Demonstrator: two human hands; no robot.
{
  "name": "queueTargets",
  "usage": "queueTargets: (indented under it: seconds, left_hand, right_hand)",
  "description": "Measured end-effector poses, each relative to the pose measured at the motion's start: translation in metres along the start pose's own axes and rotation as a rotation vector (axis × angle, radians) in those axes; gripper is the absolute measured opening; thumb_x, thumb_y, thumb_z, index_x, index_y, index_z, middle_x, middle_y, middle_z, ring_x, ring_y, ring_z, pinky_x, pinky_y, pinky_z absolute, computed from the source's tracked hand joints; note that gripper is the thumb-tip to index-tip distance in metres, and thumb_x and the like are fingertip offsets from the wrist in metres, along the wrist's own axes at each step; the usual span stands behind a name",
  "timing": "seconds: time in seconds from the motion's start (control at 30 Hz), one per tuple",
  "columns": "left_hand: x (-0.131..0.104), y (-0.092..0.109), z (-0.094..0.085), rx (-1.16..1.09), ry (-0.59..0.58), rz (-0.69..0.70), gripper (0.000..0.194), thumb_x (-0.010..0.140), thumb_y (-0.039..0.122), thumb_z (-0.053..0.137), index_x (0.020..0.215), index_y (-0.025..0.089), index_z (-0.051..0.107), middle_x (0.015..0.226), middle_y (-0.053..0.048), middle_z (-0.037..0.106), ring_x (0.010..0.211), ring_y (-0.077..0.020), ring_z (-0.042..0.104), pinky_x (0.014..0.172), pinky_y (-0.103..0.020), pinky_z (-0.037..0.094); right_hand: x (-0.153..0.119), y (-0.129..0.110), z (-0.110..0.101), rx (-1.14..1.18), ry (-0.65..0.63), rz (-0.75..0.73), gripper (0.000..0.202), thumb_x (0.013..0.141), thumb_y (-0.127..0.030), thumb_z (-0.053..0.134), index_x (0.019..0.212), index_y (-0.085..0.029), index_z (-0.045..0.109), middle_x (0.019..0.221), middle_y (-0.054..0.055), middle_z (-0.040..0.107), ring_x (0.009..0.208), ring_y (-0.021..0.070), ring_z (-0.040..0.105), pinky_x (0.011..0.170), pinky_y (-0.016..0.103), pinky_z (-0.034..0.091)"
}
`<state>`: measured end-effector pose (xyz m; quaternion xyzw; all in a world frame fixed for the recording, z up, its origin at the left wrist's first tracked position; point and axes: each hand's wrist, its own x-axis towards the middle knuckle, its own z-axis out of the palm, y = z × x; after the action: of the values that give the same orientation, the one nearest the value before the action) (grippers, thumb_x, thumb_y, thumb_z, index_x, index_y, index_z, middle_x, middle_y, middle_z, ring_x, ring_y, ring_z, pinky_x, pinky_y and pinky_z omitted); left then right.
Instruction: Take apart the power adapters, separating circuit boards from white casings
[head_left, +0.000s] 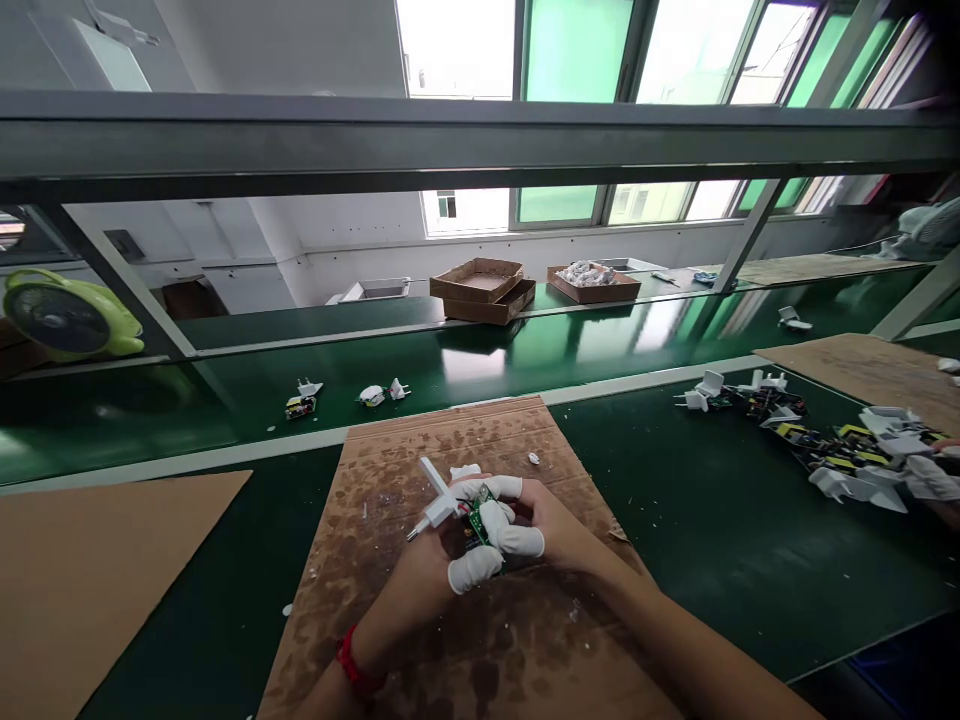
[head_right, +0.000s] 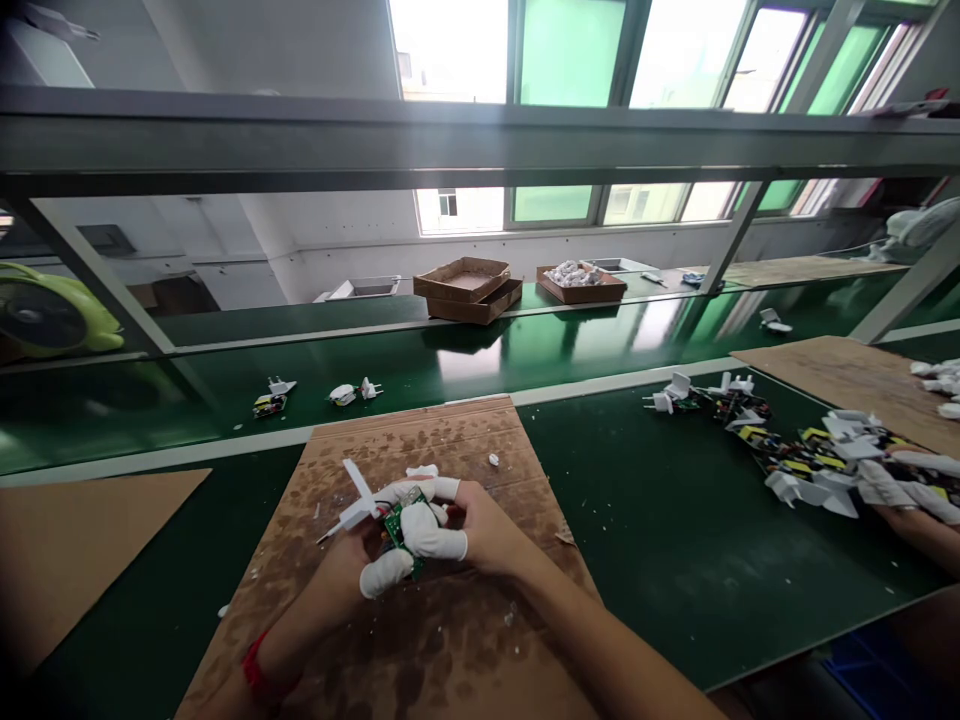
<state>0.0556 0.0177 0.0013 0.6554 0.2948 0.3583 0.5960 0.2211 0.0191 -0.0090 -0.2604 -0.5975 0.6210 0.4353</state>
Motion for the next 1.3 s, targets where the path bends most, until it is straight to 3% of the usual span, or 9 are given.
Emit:
queueTargets:
  seconds: [0.17, 0.3, 0.53, 0.6, 0.67, 0.8, 0.9, 1.03, 1.3]
  left_hand:
    - [-0.001, 0.015, -0.003, 0.346, -0.053, -0.023, 0.035, 0.069, 0.032, 0.071, 0.100, 0.021, 0.061, 0.110, -0.006, 0.064, 0.103, -0.0277, 0.057, 0.095, -0.039, 0.043]
    - [-0.001, 0.025, -0.001, 0.616, -0.193, 0.096, 0.021, 0.063, 0.030, 0.076, 0.076, 0.022, 0.061, 0.097, -0.004, 0.064, 0.110, -0.0305, 0.048, 0.107, -0.045, 0.029]
    - [-0.001, 0.019, 0.002, 0.830, -0.206, 0.105, 0.024, 0.065, 0.035, 0.072, 0.070, 0.017, 0.057, 0.102, -0.013, 0.060, 0.108, -0.0350, 0.049, 0.084, -0.042, 0.047]
    - [0.001, 0.016, 0.000, 0.786, -0.104, 0.054, 0.019, 0.067, 0.031, 0.069, 0.071, 0.017, 0.057, 0.094, -0.011, 0.063, 0.094, -0.0311, 0.057, 0.074, -0.037, 0.049]
    - [0.004, 0.015, -0.003, 0.675, 0.069, -0.022, 0.016, 0.069, 0.030, 0.065, 0.077, 0.017, 0.058, 0.085, -0.008, 0.065, 0.079, -0.0263, 0.061, 0.066, -0.033, 0.050]
    - [0.012, 0.011, -0.012, 0.516, 0.383, -0.053, 0.019, 0.067, 0.030, 0.064, 0.082, 0.018, 0.061, 0.086, -0.007, 0.069, 0.083, -0.0276, 0.065, 0.073, -0.035, 0.052]
    - [0.015, 0.007, -0.015, 0.490, 0.438, -0.042, 0.014, 0.065, 0.031, 0.064, 0.071, 0.018, 0.062, 0.079, -0.007, 0.070, 0.082, -0.0291, 0.066, 0.074, -0.036, 0.053]
    - [0.014, 0.002, -0.014, 0.468, 0.438, -0.058, 0.028, 0.065, 0.033, 0.067, 0.086, 0.015, 0.064, 0.085, -0.009, 0.072, 0.079, -0.0281, 0.068, 0.067, -0.035, 0.055]
    - [0.011, 0.003, -0.014, 0.534, 0.422, -0.028, 0.026, 0.066, 0.030, 0.067, 0.088, 0.017, 0.063, 0.091, -0.007, 0.071, 0.085, -0.0275, 0.066, 0.073, -0.036, 0.053]
  right_hand:
    - [-0.002, -0.006, -0.014, -0.077, -0.123, 0.076, 0.080, 0.062, -0.030, 0.075, 0.134, -0.021, 0.041, 0.123, 0.009, 0.052, 0.101, 0.0239, 0.053, 0.087, 0.034, 0.042]
    - [0.000, -0.008, -0.027, -0.223, -0.284, 0.046, 0.094, 0.054, -0.032, 0.083, 0.136, -0.019, 0.039, 0.117, 0.009, 0.057, 0.096, 0.0235, 0.056, 0.089, 0.034, 0.043]
    - [0.001, -0.006, -0.034, -0.317, -0.272, 0.024, 0.101, 0.043, -0.032, 0.087, 0.133, -0.019, 0.043, 0.105, 0.008, 0.062, 0.085, 0.0211, 0.059, 0.078, 0.031, 0.049]
    - [0.003, -0.003, -0.035, -0.317, -0.194, 0.019, 0.089, 0.050, -0.032, 0.085, 0.130, -0.019, 0.047, 0.101, 0.006, 0.063, 0.081, 0.0182, 0.058, 0.076, 0.030, 0.049]
    - [0.005, 0.001, -0.039, -0.313, 0.009, -0.023, 0.065, 0.066, -0.036, 0.075, 0.124, -0.018, 0.052, 0.097, 0.006, 0.063, 0.077, 0.0165, 0.057, 0.073, 0.030, 0.048]
    - [0.008, 0.006, -0.050, -0.601, 0.413, -0.016, 0.030, 0.081, -0.036, 0.055, 0.102, -0.017, 0.065, 0.086, 0.007, 0.064, 0.071, 0.0171, 0.055, 0.065, 0.029, 0.044]
    - [0.006, 0.006, -0.050, -0.809, 0.234, 0.057, 0.020, 0.078, -0.032, 0.059, 0.085, -0.017, 0.070, 0.068, 0.003, 0.061, 0.060, 0.0148, 0.051, 0.056, 0.025, 0.038]
    - [0.006, 0.010, -0.038, -1.184, -0.118, 0.154, 0.018, 0.076, -0.028, 0.061, 0.088, -0.017, 0.068, 0.063, 0.001, 0.059, 0.055, 0.0136, 0.047, 0.051, 0.023, 0.028]
    - [0.008, 0.015, -0.031, -1.249, -0.131, 0.153, 0.016, 0.083, -0.017, 0.050, 0.094, -0.013, 0.061, 0.073, 0.007, 0.063, 0.060, 0.0149, 0.049, 0.054, 0.023, 0.028]
